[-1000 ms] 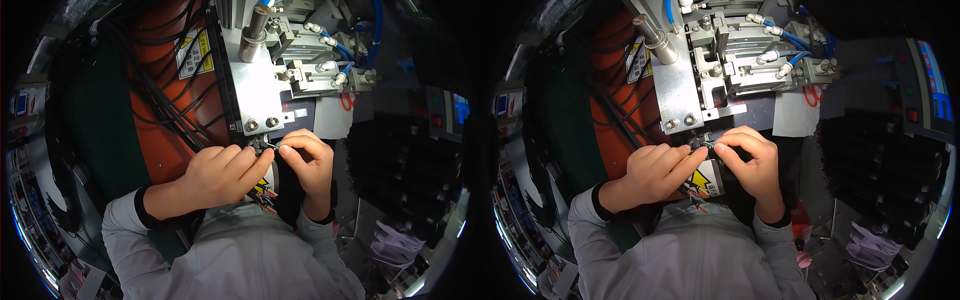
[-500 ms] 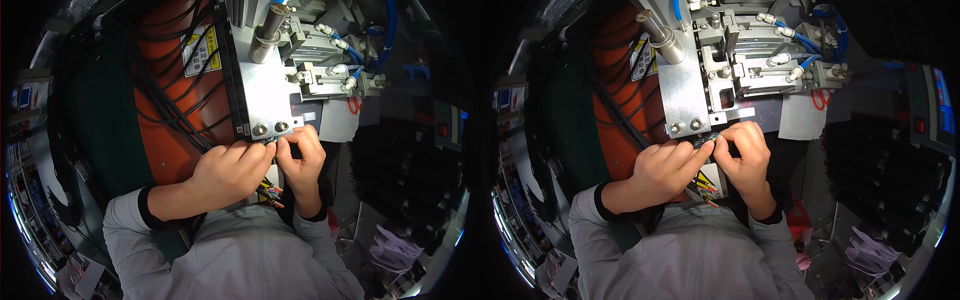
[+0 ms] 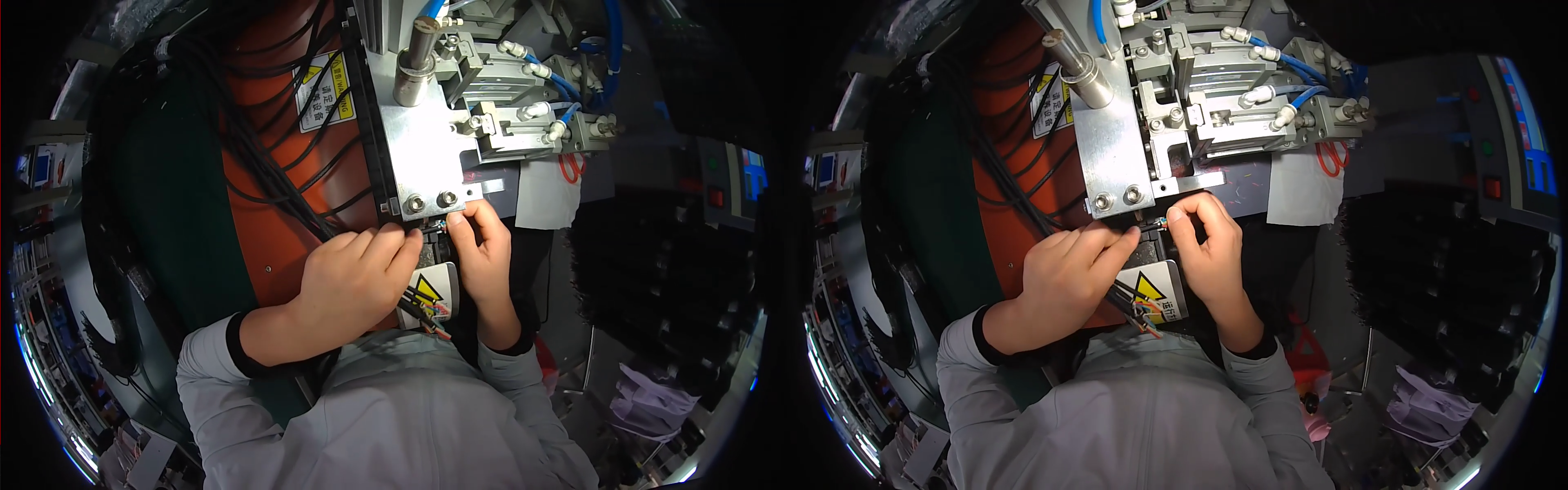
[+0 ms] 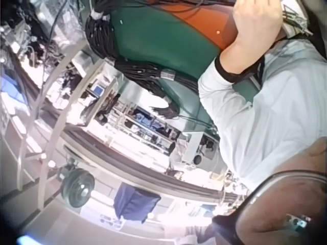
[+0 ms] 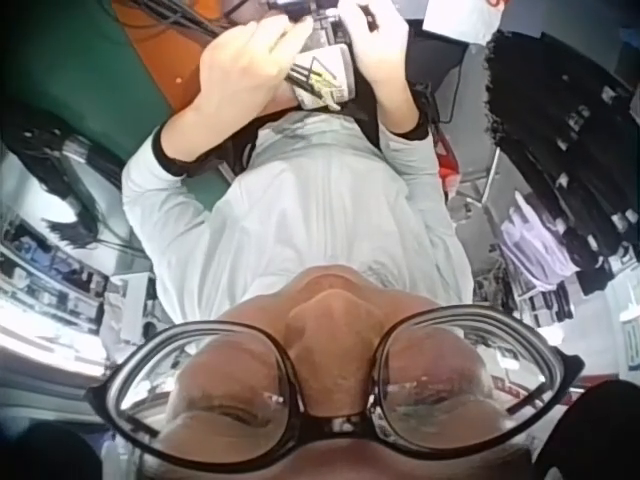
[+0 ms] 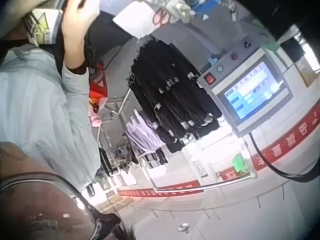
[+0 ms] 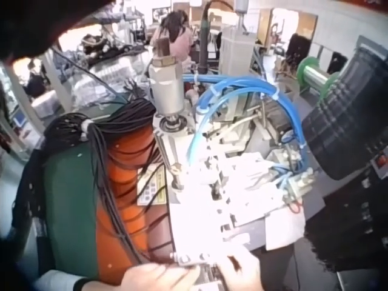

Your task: The person picks up a bundle of cables and inserts the individual wire ends into a machine one at a time. After processing the wires, the person sets the bundle aside and retrieves another bundle to repeat the process.

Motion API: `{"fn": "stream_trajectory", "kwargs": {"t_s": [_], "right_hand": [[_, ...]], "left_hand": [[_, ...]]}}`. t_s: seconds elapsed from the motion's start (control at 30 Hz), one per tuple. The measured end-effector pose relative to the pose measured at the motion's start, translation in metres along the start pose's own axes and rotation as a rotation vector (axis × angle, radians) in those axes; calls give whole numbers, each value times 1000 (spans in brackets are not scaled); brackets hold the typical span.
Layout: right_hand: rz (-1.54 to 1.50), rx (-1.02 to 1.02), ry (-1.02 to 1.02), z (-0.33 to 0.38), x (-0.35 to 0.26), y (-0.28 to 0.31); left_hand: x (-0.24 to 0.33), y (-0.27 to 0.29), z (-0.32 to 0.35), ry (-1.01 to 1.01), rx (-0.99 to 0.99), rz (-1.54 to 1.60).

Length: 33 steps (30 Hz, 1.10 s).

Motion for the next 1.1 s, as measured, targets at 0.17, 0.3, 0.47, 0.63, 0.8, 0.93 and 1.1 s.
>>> {"fn": "stream_trajectory", "kwargs": {"t_s": [0.17, 0.3, 0.47, 0.63, 0.8, 0.93, 1.1], "right_hand": [[-46, -168, 269, -4, -19, 10], [-60, -444, 595, 6, -39, 14], [-126, -290, 589, 12, -45, 28], [-350, 32, 385, 21, -46, 9], [-57, 116, 382, 15, -51, 1], [-301, -140, 134, 11, -45, -1], [-201, -26, 259, 11, -45, 2]], "left_hand": [[-2, 1, 9, 113, -96, -15], [-5, 1, 5, 0, -11, 207], [-1, 24, -7, -238, 356, 228], [-1, 11, -7, -231, 187, 310], [-6, 6, -4, -115, 231, 356], [-7, 4, -4, -116, 213, 345], [-4, 5, -6, -125, 190, 282]]}}
Point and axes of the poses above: each hand's wrist, its own z-axis away from the middle knuckle, its own y-axis out of the back of the hand, x = y × z, the point moved 3 cm from there along -z, towards the middle knuckle, and after that the axes turned 1 degree about -x, right-handed, at the moved point
